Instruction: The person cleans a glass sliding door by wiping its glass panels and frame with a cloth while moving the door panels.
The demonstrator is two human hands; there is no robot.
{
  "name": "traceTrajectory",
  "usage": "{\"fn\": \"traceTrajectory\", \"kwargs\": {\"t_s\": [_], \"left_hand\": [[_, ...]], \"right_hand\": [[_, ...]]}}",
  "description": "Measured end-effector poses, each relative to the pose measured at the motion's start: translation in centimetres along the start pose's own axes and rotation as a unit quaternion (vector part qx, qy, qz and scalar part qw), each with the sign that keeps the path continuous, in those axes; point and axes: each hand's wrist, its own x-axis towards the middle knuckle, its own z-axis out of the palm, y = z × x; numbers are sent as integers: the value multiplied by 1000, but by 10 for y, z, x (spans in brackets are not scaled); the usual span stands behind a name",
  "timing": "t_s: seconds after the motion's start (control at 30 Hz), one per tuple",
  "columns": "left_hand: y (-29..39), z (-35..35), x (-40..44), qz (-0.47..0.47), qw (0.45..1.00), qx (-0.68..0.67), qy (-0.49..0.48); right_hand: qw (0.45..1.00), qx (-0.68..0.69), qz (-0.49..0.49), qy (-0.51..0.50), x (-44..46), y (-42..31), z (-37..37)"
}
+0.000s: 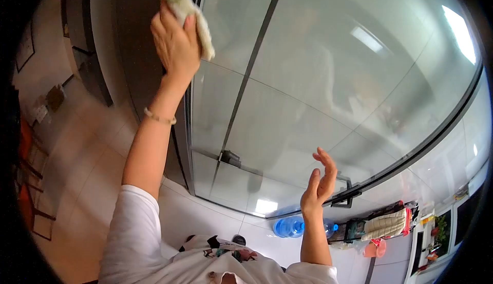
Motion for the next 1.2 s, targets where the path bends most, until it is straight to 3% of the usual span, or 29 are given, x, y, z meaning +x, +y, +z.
{"fn": "traceTrajectory", "kwargs": {"t_s": [0.17,0.3,0.4,0.5,0.83,0.97,1.07,1.13,1.2], "left_hand": [[-45,-15,-105,7,998,-2,-66],[-75,-32,-201,-77,990,-18,-119],[-70,-32,-210,-108,989,-3,-101],[-56,-34,-188,-130,984,2,-121],[9,16,59,90,995,34,42],[12,20,72,87,994,31,54],[8,20,63,89,994,30,56],[8,16,56,70,996,19,44],[5,14,48,76,996,16,39]], "right_hand": [[998,23,28,-59,-25,2,-3],[996,11,61,-60,-42,2,-15],[997,-1,61,-43,-51,5,-28],[997,-11,79,-20,-61,5,-43],[993,-19,116,26,-66,7,-67],[992,6,127,26,-45,-2,-68],[994,72,63,58,0,-23,-80],[989,86,-72,95,37,-48,-97],[977,37,-201,61,68,-86,-127]]}}
